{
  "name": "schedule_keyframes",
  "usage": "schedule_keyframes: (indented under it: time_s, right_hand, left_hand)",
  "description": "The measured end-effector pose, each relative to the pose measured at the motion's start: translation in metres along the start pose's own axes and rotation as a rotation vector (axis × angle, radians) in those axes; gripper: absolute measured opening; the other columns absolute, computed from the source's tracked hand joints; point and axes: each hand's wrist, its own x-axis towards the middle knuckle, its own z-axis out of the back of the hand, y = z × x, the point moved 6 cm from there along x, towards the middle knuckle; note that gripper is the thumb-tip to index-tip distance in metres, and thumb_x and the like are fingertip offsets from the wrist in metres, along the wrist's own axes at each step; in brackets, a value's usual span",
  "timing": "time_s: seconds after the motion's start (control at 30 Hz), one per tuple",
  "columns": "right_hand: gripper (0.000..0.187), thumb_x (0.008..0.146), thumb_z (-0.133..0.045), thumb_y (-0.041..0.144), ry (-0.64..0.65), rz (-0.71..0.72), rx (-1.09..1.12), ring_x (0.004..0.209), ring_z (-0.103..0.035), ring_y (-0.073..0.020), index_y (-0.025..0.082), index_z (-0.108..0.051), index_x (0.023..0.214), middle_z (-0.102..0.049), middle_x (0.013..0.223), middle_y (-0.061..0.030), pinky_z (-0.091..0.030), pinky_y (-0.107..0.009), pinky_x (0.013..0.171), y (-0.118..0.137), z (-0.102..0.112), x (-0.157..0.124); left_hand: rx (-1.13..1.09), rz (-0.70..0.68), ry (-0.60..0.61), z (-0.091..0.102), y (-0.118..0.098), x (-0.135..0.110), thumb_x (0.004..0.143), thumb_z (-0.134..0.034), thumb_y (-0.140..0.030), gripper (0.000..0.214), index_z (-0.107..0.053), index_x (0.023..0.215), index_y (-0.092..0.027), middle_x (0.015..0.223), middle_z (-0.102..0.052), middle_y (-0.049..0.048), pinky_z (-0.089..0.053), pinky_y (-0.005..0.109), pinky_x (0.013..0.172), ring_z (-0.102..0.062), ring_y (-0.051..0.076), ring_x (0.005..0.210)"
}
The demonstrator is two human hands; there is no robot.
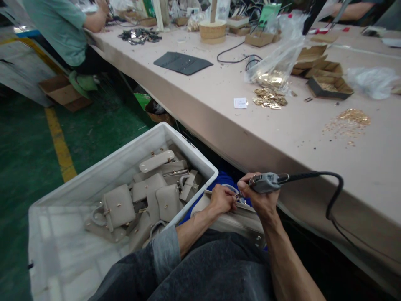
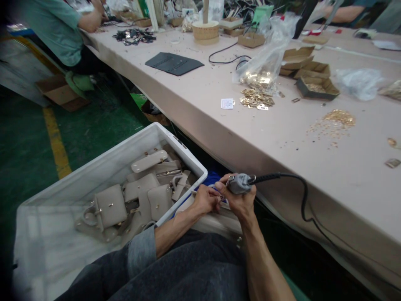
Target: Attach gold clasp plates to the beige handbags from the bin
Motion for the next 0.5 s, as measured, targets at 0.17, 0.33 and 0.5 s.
schedule_keyframes:
  time_s: [0.17,0.33,0.5]
  right_hand:
    - [0.017,0.082,-0.085,0.029,0.072,0.041,0.105,0.058,-0.057,-0.0116,0.019,-0.073,0.082,-0.065,0.071,-0.0006,-0.047,-0.025,0.052,0.033,0.016,0.003]
    - [0.02,0.08,-0.085,0.026,-0.316,0.076,0.454,0.05,-0.049,-0.0084,0.021,-0.066,0.087,-0.063,0.072,0.0035,-0.049,-0.028,0.055,0.051,0.065,0.013]
    - [0.03,0.075,-0.086,0.023,-0.504,0.092,0.604,0.052,-0.046,-0.0067,0.021,-0.056,0.08,-0.058,0.071,0.006,-0.047,-0.024,0.055,0.071,0.128,0.013]
  left_hand:
    - [-0.042,0.009,0.016,-0.009,0.0,-0.003,0.085,-0.064,-0.009,0.013,-0.077,0.086,-0.007,0.059,-0.069,0.0043,-0.05,0.021,0.045,-0.061,0.013,0.044]
    - [0.008,0.01,-0.022,-0.007,0.003,0.003,0.092,-0.063,-0.015,0.016,-0.076,0.097,-0.008,0.07,-0.073,0.0066,-0.05,0.022,0.048,-0.064,0.013,0.048]
    - [0.307,-0.213,-0.02,-0.008,-0.021,-0.007,0.084,-0.066,-0.009,0.014,-0.076,0.076,-0.014,0.069,-0.072,0.0052,-0.048,0.025,0.064,-0.069,0.018,0.067]
